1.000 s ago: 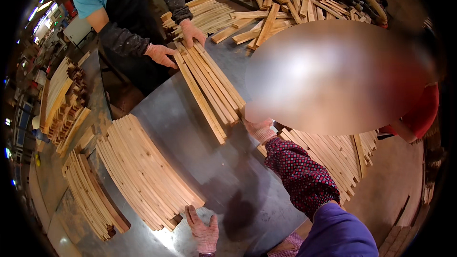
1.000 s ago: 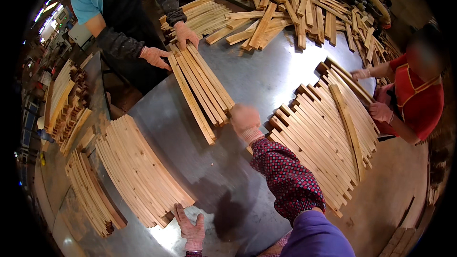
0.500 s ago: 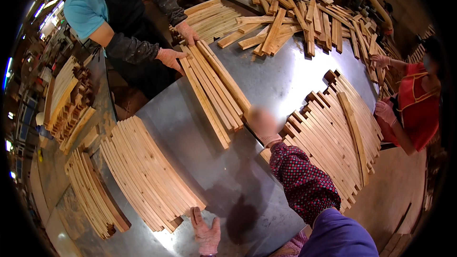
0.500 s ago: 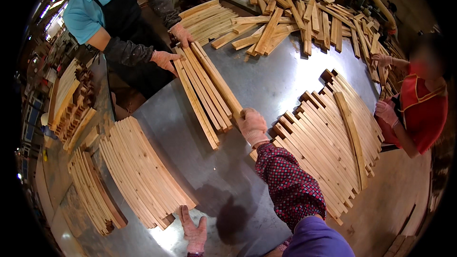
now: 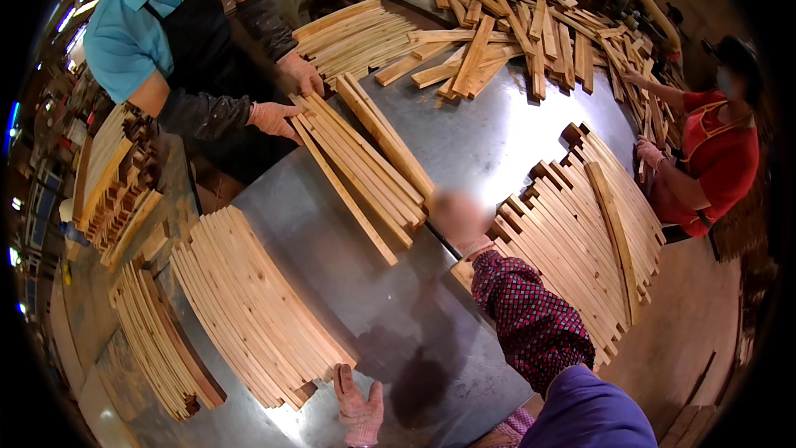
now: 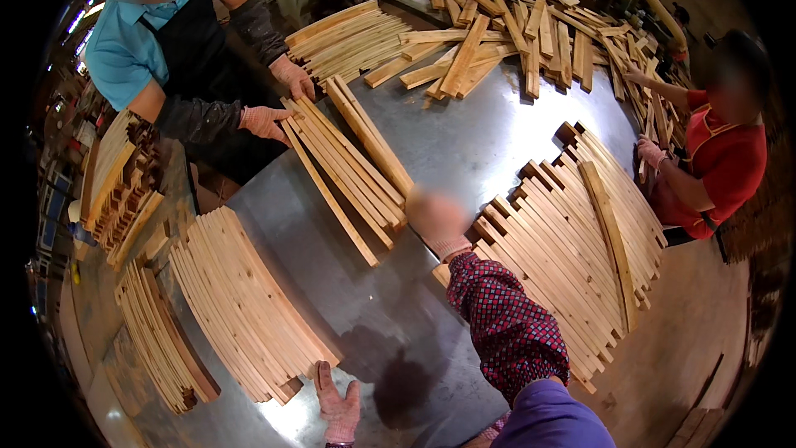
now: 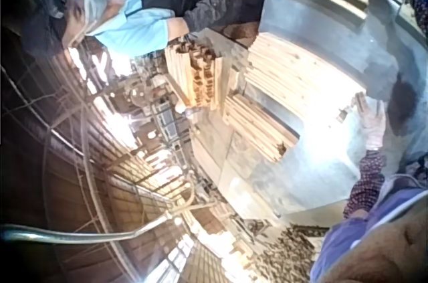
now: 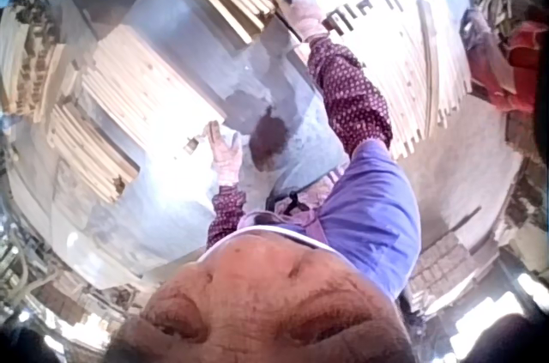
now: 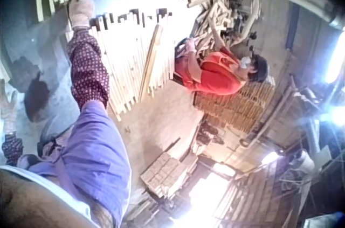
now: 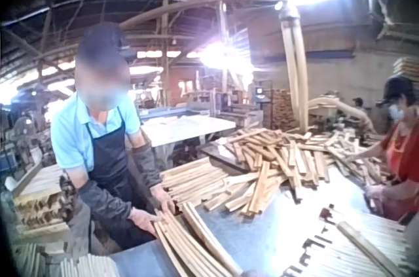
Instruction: The person repeatedly picks up small wooden planks from a metal table and stacks them into neat piles. Two other workers are visible in the background performing similar tasks. The person aligns the planks and organizes them into uniform stacks throughout the clip.
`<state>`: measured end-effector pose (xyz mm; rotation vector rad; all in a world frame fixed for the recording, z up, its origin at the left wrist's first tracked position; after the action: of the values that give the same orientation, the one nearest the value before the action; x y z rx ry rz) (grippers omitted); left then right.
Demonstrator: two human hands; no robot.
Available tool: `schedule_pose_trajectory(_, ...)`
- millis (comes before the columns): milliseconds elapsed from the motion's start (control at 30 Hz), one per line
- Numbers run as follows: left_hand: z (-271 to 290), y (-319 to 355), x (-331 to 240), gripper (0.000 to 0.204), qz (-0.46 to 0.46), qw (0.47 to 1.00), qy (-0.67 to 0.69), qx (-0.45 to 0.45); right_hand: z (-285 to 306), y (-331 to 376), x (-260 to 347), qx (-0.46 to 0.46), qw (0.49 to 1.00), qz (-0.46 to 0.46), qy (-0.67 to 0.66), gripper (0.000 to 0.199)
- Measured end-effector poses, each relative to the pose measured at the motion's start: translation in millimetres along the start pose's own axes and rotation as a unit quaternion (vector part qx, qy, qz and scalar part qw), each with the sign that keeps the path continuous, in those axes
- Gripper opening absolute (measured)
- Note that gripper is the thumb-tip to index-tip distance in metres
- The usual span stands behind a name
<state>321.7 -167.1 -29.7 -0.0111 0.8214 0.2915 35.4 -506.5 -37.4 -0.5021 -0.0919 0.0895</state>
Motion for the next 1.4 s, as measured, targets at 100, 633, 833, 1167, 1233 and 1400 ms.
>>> schedule_pose_trajectory(100,-4,0,1,0.088,-0.012,1.0,0.012,0.003,-1,6,12,0.022,0.996,0.062,0.058,0.018)
schedule_pose_trajectory(633,8,19,-44,0.078,0.051,0.998,-0.008,0.041,93,81,-3,0.134,0.912,-0.193,-0.337,0.046)
schedule_pose_trajectory(833,-26,63,-32,0.08,-0.021,0.992,0.072,0.101,159,238,26,0.348,0.858,-0.14,-0.352,0.044)
schedule_pose_trajectory(1167,-86,145,-8,0.081,-0.037,0.947,0.075,0.31,239,397,-44,0.406,0.813,-0.362,-0.207,0.05)
schedule_pose_trajectory(1233,-108,155,27,0.08,0.002,0.927,0.141,0.348,252,403,-68,0.362,0.844,-0.369,-0.144,0.051)
schedule_pose_trajectory(1400,-124,159,34,0.083,0.006,0.901,0.14,0.411,282,441,-145,0.256,0.827,-0.489,-0.107,0.052)
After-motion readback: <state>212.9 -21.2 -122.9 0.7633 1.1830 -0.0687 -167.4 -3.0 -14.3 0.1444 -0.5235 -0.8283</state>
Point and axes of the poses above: each hand's wrist, its own y-axis away from the middle knuckle, its own z-axis out of the back of the hand, x = y × z, the point moved 9 cm from there along -y, towards the middle knuckle, and after that the axes turned 10 degrees about y, right-handed, at the moved point
